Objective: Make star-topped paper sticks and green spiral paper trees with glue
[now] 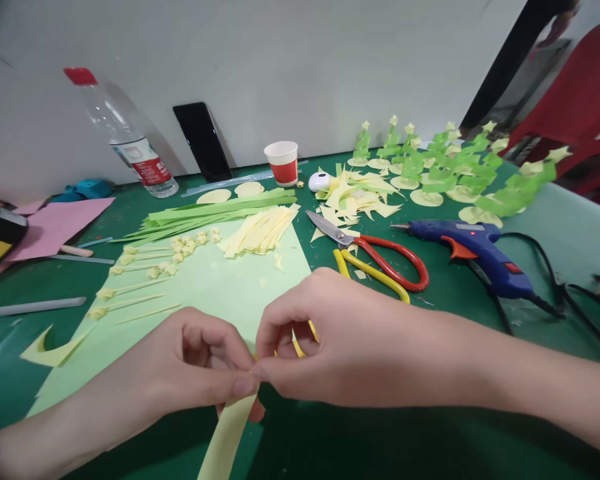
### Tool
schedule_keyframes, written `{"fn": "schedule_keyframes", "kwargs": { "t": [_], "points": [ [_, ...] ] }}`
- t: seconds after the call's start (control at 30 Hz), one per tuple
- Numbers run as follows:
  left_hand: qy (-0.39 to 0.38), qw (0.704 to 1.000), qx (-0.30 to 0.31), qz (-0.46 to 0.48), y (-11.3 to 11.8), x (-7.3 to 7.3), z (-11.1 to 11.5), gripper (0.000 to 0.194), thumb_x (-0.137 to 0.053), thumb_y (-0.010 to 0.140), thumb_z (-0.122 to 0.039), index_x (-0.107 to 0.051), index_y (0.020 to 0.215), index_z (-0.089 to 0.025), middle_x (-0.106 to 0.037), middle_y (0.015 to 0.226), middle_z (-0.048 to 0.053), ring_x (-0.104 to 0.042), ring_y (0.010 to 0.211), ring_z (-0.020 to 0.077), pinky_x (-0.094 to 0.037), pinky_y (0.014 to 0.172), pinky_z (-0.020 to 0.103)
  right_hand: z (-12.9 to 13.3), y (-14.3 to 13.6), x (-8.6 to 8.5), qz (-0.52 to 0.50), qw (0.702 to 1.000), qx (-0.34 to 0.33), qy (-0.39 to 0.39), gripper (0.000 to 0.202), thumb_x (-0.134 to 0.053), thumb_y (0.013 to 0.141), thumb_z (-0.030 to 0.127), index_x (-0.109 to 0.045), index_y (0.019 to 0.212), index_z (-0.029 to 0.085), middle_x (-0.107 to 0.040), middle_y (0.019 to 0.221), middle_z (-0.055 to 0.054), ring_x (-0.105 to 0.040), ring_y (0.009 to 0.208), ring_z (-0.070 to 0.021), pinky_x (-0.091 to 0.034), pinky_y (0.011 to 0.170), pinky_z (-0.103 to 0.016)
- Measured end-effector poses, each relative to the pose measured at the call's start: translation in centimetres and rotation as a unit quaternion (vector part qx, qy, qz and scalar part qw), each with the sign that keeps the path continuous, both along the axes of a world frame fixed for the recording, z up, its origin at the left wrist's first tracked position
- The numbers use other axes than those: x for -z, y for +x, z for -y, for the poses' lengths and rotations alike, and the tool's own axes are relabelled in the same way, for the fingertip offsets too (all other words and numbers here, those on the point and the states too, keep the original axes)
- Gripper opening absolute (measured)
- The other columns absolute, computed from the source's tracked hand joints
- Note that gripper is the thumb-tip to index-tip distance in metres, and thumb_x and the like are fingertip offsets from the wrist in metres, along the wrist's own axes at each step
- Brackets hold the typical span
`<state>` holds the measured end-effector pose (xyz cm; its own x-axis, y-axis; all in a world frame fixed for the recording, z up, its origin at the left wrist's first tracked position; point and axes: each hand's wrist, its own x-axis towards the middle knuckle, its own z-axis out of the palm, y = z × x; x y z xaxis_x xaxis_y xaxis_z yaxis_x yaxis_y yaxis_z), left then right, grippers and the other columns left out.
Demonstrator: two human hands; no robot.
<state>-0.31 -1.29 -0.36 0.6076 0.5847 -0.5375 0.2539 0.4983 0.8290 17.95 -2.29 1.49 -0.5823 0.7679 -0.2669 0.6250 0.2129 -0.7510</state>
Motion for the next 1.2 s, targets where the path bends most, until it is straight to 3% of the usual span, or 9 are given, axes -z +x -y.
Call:
{"fn": "schedule_keyframes", "kwargs": {
  "t": [0.2, 0.37, 0.53, 0.87, 1.2],
  "points": [
    [-0.019, 1.0, 0.011, -0.011, 0.2, -0.3, -0.2, 0.01, -0.077, 0.058, -0.019, -0.067, 0.057, -0.015, -0.067, 0.054, -0.003, -0.065, 0.057, 0.0131, -0.048, 0.051, 0.016, 0.4, 0.0, 0.0, -0.002, 1.0, 0.003, 0.031, 0.017, -0.051, 0.076, 0.024, -0.062, 0.064, 0.02, -0.046, 0.051, 0.005, -0.034, 0.046, -0.0049, -0.022, 0.039, -0.017],
    [-0.066, 0.995, 0.043, 0.067, -0.1, 0.1, 0.1, 0.02, -0.065, 0.075, -0.03, -0.069, 0.065, -0.014, -0.07, 0.065, 0.001, -0.066, 0.062, 0.0112, -0.048, 0.052, 0.014, 0.4, 0.1, -0.2, -0.029, 0.997, 0.016, 0.07, 0.015, -0.052, 0.072, 0.019, -0.06, 0.06, 0.018, -0.045, 0.048, 0.005, -0.035, 0.044, -0.0046, -0.023, 0.038, -0.015],
    [-0.098, 0.986, 0.048, 0.125, -0.2, 0.8, 0.4, 0.026, -0.063, 0.078, -0.036, -0.069, 0.068, -0.013, -0.069, 0.063, 0.003, -0.066, 0.056, 0.011, -0.047, 0.05, 0.014, 0.2, 0.1, -0.2, -0.055, 0.995, 0.027, 0.085, 0.013, -0.054, 0.072, 0.017, -0.061, 0.06, 0.018, -0.04, 0.045, 0.006, -0.033, 0.042, -0.0043, -0.024, 0.037, -0.015],
    [-0.102, 0.984, 0.022, 0.143, -0.2, 0.4, 0.4, 0.035, -0.068, 0.071, -0.044, -0.057, 0.055, -0.014, -0.057, 0.043, -0.003, -0.056, 0.039, 0.0086, -0.035, 0.04, 0.015, 0.5, 0.1, -0.2, -0.188, 0.974, 0.084, -0.093, 0.004, -0.064, 0.071, 0.023, -0.065, 0.071, 0.019, -0.05, 0.056, 0.005, -0.038, 0.048, -0.0035, -0.028, 0.039, -0.01],
    [-0.104, 0.977, 0.112, 0.147, -0.1, 0.3, 0.2, 0.049, -0.055, 0.077, -0.055, -0.046, 0.047, -0.017, -0.041, 0.031, -0.007, -0.042, 0.026, 0.0069, -0.016, 0.031, 0.02, 0.4, -0.5, 0.3, -0.257, 0.929, 0.126, -0.236, 0.007, -0.071, 0.066, 0.018, -0.064, 0.068, 0.016, -0.051, 0.054, 0.005, -0.039, 0.046, -0.0013, -0.03, 0.04, -0.008]
  ]
}}
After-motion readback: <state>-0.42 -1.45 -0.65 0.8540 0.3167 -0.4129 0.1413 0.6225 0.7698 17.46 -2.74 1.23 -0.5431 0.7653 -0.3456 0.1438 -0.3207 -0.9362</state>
